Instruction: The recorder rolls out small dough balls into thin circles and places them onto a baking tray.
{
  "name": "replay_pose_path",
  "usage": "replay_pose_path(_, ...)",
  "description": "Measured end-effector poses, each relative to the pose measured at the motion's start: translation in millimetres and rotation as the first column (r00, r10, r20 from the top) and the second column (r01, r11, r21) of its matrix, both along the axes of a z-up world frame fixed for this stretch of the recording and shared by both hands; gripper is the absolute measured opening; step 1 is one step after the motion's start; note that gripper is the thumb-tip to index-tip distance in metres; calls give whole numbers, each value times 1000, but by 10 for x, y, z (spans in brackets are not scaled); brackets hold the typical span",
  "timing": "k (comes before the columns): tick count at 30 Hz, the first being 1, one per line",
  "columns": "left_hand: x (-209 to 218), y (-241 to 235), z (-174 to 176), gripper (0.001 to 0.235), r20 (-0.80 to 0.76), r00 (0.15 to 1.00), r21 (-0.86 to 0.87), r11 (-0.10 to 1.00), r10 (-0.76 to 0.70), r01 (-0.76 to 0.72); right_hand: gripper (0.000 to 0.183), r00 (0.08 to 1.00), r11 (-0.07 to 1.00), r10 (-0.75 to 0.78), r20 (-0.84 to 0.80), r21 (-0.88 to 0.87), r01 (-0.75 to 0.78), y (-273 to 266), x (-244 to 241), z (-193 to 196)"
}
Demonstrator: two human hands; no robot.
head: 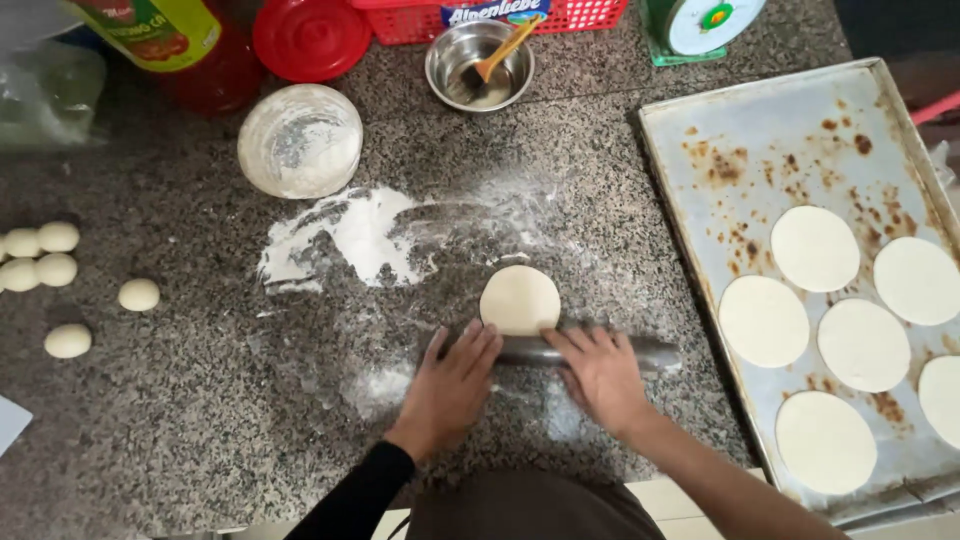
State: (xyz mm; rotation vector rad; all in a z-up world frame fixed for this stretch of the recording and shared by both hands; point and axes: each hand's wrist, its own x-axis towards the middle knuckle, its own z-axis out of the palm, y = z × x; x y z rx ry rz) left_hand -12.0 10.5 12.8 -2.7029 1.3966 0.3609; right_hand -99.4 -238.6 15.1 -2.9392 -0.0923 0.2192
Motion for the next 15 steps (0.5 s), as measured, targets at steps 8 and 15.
replay_pose_path(8,454,-619,-399,60,-150,943,-486,809,296,-331,59,873,870,-485,-44,74,487,-256,390,353)
replay_pose_path(15,686,-1065,12,43,-659,529,-66,660,534,-748,64,823,822,-567,37,93,562,-414,470,407)
